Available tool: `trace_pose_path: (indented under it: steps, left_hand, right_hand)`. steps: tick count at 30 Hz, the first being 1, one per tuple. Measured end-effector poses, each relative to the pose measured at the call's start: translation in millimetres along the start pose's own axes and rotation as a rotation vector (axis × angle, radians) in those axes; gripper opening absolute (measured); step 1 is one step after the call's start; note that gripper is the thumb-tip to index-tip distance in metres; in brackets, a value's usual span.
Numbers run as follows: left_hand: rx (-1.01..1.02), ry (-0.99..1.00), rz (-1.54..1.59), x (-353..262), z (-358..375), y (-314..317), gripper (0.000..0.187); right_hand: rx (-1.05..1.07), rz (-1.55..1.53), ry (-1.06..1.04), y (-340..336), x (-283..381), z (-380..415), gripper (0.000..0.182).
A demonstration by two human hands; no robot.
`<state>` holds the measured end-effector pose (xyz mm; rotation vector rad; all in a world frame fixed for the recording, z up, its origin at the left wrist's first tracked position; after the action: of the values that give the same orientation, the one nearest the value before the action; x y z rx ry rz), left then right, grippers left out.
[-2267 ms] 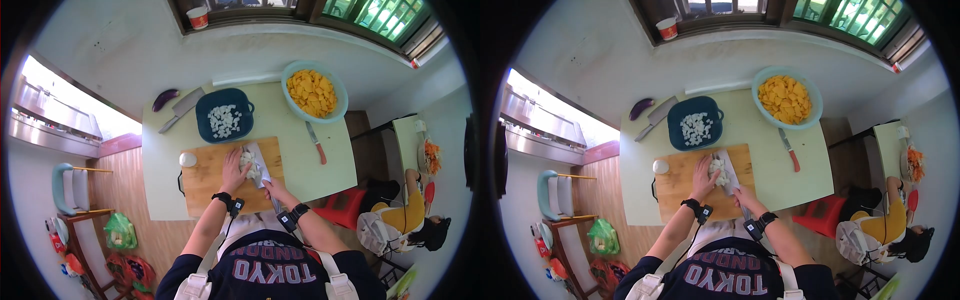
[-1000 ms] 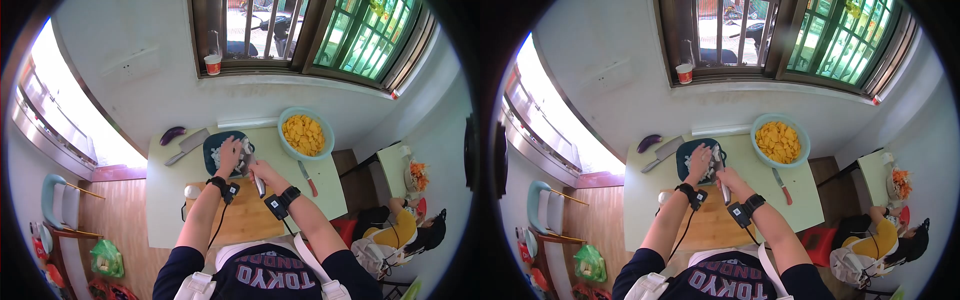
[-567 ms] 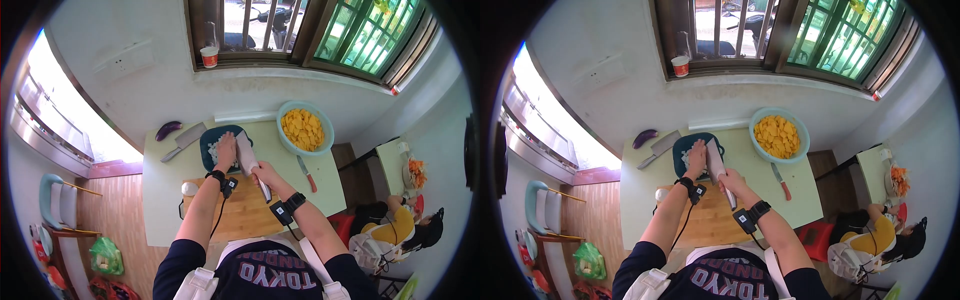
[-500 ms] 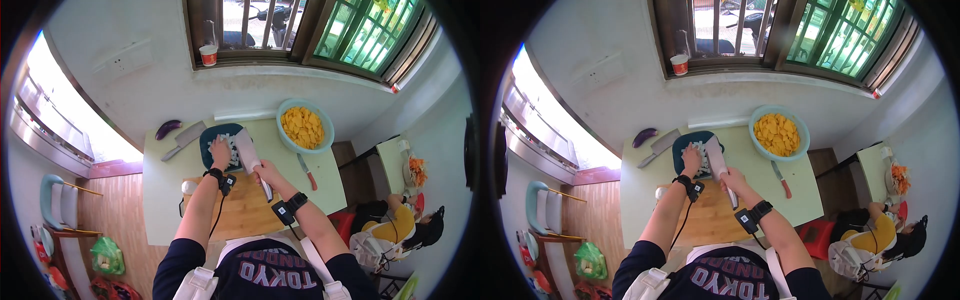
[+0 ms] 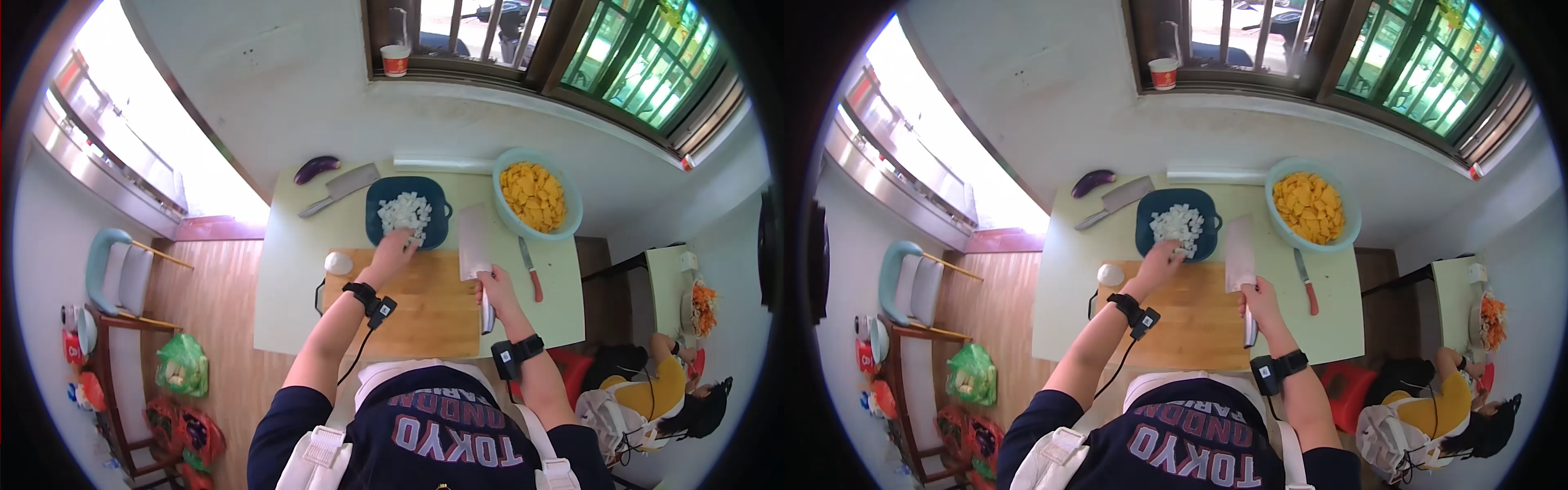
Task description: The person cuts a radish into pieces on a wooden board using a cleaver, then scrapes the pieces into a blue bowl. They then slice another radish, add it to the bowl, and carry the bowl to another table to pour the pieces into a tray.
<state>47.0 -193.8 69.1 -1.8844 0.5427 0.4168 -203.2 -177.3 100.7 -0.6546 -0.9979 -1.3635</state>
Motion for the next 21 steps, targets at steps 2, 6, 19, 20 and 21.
trace_pose_path:
  steps: [2,6,19,20,21]
  left_hand:
    - [-0.070,-0.102,-0.014,35.5,9.2,-16.2,0.022]
    - [-0.048,-0.366,-0.165,98.8,48.9,-53.8,0.031]
    - [0.134,-0.363,-0.444,63.7,115.2,-34.3,0.058]
    - [0.065,-0.376,-0.357,52.4,116.8,-32.2,0.056]
    - [-0.002,-0.389,-0.270,41.9,116.3,-29.8,0.054]
  right_hand:
    - [-0.022,-0.035,0.001,-8.1,-5.2,8.3,0.010]
    - [-0.053,-0.119,0.026,-23.8,-23.9,20.1,0.009]
    - [-0.046,-0.171,0.085,-27.8,-55.9,34.3,0.008]
    - [-0.043,-0.171,0.085,-26.7,-57.0,34.5,0.008]
    - [-0.040,-0.171,0.085,-26.0,-58.1,34.6,0.009]
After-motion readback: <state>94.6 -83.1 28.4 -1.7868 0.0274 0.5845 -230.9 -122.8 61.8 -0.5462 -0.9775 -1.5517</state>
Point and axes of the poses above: each hand's wrist, its own z-axis away from the middle knuckle, its own y-axis out of the palm, x = y × z, the point moved 5 cm from there along -z, towards the middle knuckle, and after that the axes turned 12 degrees about -z, right-handed, at the moved point
